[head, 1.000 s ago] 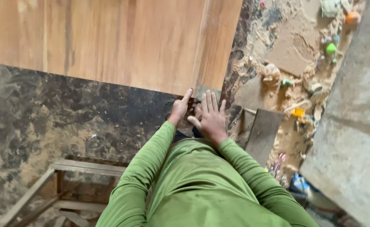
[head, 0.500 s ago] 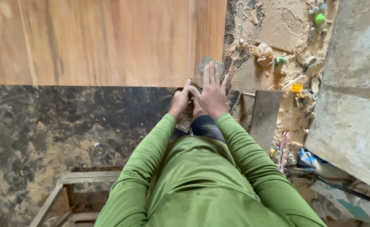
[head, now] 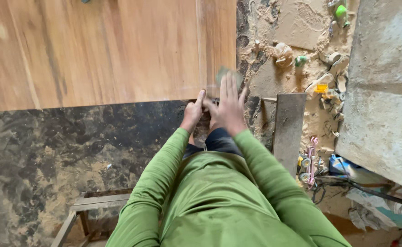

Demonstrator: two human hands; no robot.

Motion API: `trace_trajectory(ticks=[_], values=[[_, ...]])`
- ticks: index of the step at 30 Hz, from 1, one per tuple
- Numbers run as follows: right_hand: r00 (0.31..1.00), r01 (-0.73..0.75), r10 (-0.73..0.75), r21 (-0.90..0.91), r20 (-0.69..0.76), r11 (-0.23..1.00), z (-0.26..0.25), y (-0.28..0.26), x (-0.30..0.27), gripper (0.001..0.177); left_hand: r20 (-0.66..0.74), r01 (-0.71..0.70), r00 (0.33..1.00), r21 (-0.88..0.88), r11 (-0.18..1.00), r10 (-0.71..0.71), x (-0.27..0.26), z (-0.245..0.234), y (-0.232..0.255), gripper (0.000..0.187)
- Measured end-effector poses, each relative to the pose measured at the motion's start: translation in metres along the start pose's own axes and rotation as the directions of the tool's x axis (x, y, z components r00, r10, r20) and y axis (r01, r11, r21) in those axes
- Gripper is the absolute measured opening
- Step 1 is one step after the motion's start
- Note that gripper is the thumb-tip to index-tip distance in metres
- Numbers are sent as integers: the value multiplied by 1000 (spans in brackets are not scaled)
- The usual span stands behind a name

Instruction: The person sands a large wooden board using a sanding block. They move the block back and forth across the surface, covering different areas of the board to smooth the wood. The person occasionally switches the sanding block between hands and adjusts their position to reach different sections of the board.

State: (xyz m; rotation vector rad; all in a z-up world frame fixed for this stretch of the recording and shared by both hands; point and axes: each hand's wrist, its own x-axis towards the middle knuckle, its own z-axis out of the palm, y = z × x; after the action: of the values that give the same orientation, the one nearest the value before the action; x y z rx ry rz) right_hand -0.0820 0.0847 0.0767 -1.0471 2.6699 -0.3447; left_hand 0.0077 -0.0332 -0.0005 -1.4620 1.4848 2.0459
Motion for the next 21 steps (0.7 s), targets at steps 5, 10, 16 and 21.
trace_trajectory(ticks=[5,10,16,21], values=[[997,-53,55,-36,49,998,-6,1,5,110,13,13,1000,-39,999,-13,-7,-2,1,71],[998,-58,59,-10,4,998,-6,5,37,112,17,-61,998,-152,986,64,-5,-2,-7,66],[999,-26,29,-87,32,996,-7,-2,-6,107,11,-15,1000,-46,999,16,-9,-4,4,73],[995,27,-37,-98,-96,995,-20,6,14,71,-30,-85,996,6,996,85,-17,-5,10,70]])
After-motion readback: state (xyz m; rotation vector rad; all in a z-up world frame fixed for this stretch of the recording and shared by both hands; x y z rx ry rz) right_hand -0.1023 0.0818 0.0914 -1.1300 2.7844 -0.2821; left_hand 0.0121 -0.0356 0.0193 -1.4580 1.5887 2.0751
